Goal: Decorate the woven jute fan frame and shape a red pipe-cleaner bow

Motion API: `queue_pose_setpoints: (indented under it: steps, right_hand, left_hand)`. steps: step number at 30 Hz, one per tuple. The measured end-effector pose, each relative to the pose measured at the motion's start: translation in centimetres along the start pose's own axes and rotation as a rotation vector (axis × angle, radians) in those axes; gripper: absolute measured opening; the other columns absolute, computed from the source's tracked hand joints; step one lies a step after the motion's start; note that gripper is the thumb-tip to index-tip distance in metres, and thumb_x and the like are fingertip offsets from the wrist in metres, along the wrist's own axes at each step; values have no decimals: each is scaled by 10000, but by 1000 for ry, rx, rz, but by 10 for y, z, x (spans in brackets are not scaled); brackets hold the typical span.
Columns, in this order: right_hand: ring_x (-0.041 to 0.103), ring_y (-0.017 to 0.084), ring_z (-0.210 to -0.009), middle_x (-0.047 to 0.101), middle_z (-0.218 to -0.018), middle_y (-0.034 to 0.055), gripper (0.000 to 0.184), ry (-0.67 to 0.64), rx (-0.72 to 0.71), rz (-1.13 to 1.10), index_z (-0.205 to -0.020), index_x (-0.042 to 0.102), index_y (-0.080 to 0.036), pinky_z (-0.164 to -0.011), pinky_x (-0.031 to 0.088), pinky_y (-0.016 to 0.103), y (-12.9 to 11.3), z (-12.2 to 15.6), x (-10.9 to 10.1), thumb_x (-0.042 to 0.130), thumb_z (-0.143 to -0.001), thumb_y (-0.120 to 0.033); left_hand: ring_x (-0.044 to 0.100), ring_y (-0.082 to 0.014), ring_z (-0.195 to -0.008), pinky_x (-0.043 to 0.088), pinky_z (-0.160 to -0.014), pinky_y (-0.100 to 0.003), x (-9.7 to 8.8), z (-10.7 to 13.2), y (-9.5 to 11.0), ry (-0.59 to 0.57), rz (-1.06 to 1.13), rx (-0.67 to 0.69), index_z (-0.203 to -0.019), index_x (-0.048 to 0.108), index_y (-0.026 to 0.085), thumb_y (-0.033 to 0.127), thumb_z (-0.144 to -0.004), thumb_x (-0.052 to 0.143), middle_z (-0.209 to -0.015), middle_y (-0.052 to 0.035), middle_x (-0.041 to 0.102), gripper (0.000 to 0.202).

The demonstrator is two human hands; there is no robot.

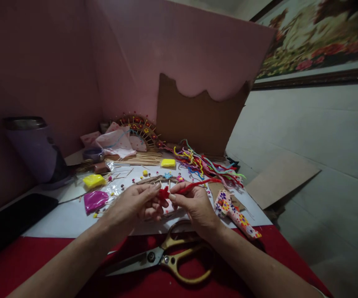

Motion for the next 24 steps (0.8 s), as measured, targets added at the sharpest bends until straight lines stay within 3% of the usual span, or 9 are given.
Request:
queue_pose_setpoints:
  steps: [4, 6, 11, 20, 24]
  right_hand:
    - [502, 79, -505, 575, -541, -40, 125, 69, -15, -33, -685, 624, -143, -530, 387, 211, 1, 1, 0, 718, -616, -191]
    - [511, 83, -499, 580, -543, -38, 135, 63, -11, -54, -686, 621, -146, -532, 395, 217, 2, 1, 0, 723, -616, -200]
    - [510, 85, -483, 578, -522, -39, 133, 76, -6, -78, -680, 622, -147, -507, 393, 211, 4, 3, 3, 726, -615, -199]
    - [547, 113, -532, 597, -565, -21, 166, 89, -2, -39, -718, 598, -152, -540, 420, 238, 8, 5, 6, 720, -647, -240]
    - [555, 117, -558, 600, -600, -20, 180, 52, -5, -10, -752, 596, -158, -553, 431, 244, 8, 6, 7, 715, -668, -263]
  left_hand:
    - [578, -94, -575, 446, -541, -197, 3, -2, -5, 46, -21, 0, -750, 632, 120, 258, -618, 787, -725, -53, 681, 246]
    - [555, -85, -532, 432, -515, -196, 3, -4, -7, 62, -56, 2, -721, 634, 113, 265, -596, 794, -687, -48, 676, 254]
    - [517, -69, -476, 398, -481, -186, 5, -4, -9, 86, -105, 22, -656, 622, 107, 303, -630, 762, -616, -29, 649, 242]
    - [544, -84, -479, 436, -474, -205, 5, -7, -16, 92, 44, 99, -625, 558, 130, 317, -672, 734, -619, -13, 648, 261]
    - [521, -69, -426, 401, -446, -184, 6, -4, -11, 103, -43, 111, -593, 557, 124, 309, -702, 699, -545, 4, 617, 257]
Point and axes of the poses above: each hand's wrist, its own z-axis away from the middle knuckle, its own x-axis out of the palm, y = z × x, the point moved 2 cm from there along -z, towards the middle knuckle
